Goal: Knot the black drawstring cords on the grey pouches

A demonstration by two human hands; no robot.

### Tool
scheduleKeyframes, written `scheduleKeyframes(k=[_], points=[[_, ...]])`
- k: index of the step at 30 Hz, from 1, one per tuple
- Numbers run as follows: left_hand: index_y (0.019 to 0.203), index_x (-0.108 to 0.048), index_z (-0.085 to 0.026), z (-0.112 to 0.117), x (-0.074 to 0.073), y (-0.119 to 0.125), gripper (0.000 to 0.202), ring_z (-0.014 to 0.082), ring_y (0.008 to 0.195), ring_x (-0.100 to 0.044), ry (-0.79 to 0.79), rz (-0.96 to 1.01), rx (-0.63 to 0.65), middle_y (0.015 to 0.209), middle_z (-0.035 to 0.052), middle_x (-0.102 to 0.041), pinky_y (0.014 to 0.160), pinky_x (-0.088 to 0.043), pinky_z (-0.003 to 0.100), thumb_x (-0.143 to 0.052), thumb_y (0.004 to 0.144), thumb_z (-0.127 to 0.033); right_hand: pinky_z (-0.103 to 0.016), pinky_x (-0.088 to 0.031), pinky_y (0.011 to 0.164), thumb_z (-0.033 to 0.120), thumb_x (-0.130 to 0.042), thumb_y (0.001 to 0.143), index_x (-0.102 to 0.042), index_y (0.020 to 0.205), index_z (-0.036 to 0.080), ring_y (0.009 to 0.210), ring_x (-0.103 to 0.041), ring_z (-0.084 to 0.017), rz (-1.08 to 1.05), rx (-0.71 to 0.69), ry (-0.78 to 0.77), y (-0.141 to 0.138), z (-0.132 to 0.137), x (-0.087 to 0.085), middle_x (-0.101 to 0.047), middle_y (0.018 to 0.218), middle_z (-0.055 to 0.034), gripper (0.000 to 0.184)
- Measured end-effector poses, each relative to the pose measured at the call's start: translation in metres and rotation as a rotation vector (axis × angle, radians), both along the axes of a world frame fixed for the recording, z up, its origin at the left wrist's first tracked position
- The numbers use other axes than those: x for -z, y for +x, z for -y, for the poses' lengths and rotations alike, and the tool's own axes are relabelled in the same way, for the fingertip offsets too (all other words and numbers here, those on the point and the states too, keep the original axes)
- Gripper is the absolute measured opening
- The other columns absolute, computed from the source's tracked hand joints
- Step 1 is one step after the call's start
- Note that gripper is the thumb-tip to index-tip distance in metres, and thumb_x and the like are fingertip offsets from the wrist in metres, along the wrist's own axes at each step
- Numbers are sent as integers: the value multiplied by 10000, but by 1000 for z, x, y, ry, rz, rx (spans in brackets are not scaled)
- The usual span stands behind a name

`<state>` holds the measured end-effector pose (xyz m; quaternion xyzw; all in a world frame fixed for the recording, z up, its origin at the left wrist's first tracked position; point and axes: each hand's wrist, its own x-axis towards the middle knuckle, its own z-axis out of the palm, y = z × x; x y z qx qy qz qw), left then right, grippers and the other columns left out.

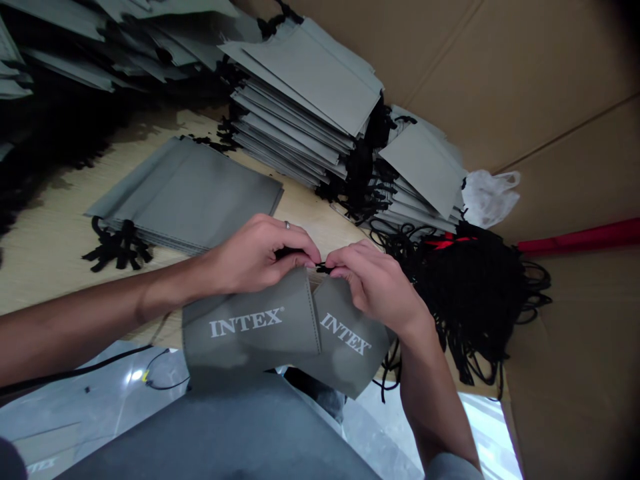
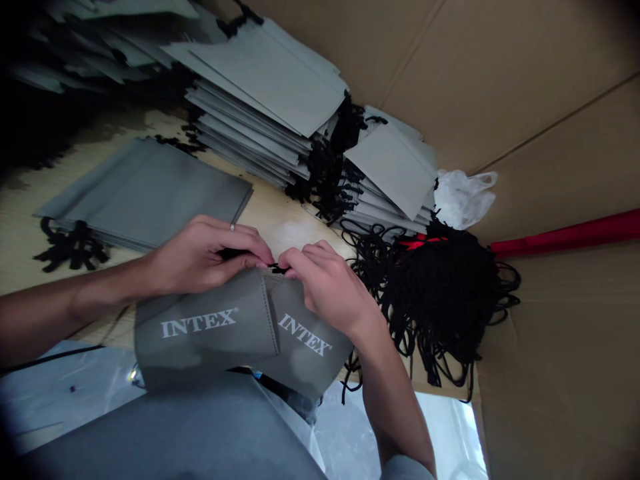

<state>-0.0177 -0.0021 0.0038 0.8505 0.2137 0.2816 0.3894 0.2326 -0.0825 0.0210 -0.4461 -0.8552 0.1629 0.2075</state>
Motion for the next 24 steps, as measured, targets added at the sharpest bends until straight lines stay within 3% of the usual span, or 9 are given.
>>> scheduleKeyframes(k=[9, 24], points=[[972, -807, -242, -1, -2, 0, 195, 117, 782, -752, -20, -44, 14, 931, -17, -839, 759, -538, 212, -618, 1001, -203, -357, -504, 856, -16, -478, 940, -659, 1067, 237, 811, -619, -192, -20, -33, 34, 0, -1, 1, -704, 889, -22, 335], [967, -809, -227, -1, -3, -1, 172, 89, 777, -753, 22, -35, 2, 926, -40, -842, 735, -526, 177, -645, 994, -184, -366, -521, 856, -6, -502, 956, -698, 1125, 228, 822, -637, -201, -35, -24, 72, 2, -1, 2, -750, 921, -37, 349]])
